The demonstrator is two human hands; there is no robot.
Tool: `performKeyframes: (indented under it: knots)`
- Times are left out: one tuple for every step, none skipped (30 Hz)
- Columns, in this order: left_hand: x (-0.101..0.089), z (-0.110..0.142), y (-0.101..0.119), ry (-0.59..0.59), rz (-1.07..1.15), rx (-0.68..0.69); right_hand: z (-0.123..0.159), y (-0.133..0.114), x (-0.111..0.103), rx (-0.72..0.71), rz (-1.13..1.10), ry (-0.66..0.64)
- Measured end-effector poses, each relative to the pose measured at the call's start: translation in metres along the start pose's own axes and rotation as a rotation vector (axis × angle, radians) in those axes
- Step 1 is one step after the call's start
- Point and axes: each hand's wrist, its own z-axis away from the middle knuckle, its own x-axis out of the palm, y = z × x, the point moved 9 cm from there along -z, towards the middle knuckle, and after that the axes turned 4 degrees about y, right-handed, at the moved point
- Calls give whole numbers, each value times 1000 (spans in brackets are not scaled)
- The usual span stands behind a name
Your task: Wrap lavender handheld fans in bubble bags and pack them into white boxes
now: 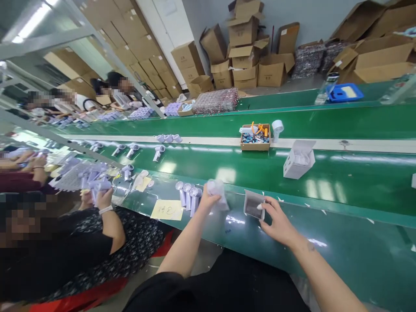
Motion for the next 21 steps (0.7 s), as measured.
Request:
performKeyframes:
  knots:
    - [-10,5,19,11,148,76,-2,-3,5,17,-13,0]
    - [-21,12,40,12,310,158,-3,-5,8,32,-22,0]
    - [-30,19,60,0,452,229,-3,-8,11,44,-29,1]
    - [-36,26,78,-21,555,281,-4,-12,12,51,-36,6]
    - [-39,33,92,-50,599,313,-5,-15,13,53,-40,15]
    - [-39,38,103,-74,598,335,-5,-17,13,58,-41,29]
    - [-38,43,111,-96,564,357,-5,-17,13,71,-43,49]
    - [-36,46,116,-109,509,379,-5,-16,12,92,-50,71]
    - [-33,49,119,-119,442,400,-3,-14,12,116,-61,91]
    - [-30,51,120,-131,366,418,-2,-12,13,138,-75,103]
    - [-28,53,119,-139,285,429,0,-11,14,152,-91,108]
    - [-25,55,119,-143,201,439,0,-12,16,152,-105,108]
    - [-21,57,121,-149,112,464,0,-13,18,140,-114,103]
    - [-17,61,125,-155,18,506,-1,-15,19,119,-113,102]
    - [-9,67,131,-173,-81,566,-2,-17,19,100,-102,115]
    - [1,72,138,-206,-178,633,-3,-19,17,86,-88,141]
    - [13,78,145,-261,-267,691,-4,-20,14,75,-75,169]
    - [25,81,148,-328,-341,722,-5,-22,13,59,-67,186]
    - [36,82,148,-389,-397,713,-4,-24,14,37,-68,184]
    - [43,80,146,-431,-433,675,-3,-27,18,12,-82,162]
    - [47,76,142,-449,-455,624,-2,-30,25,-16,-106,123]
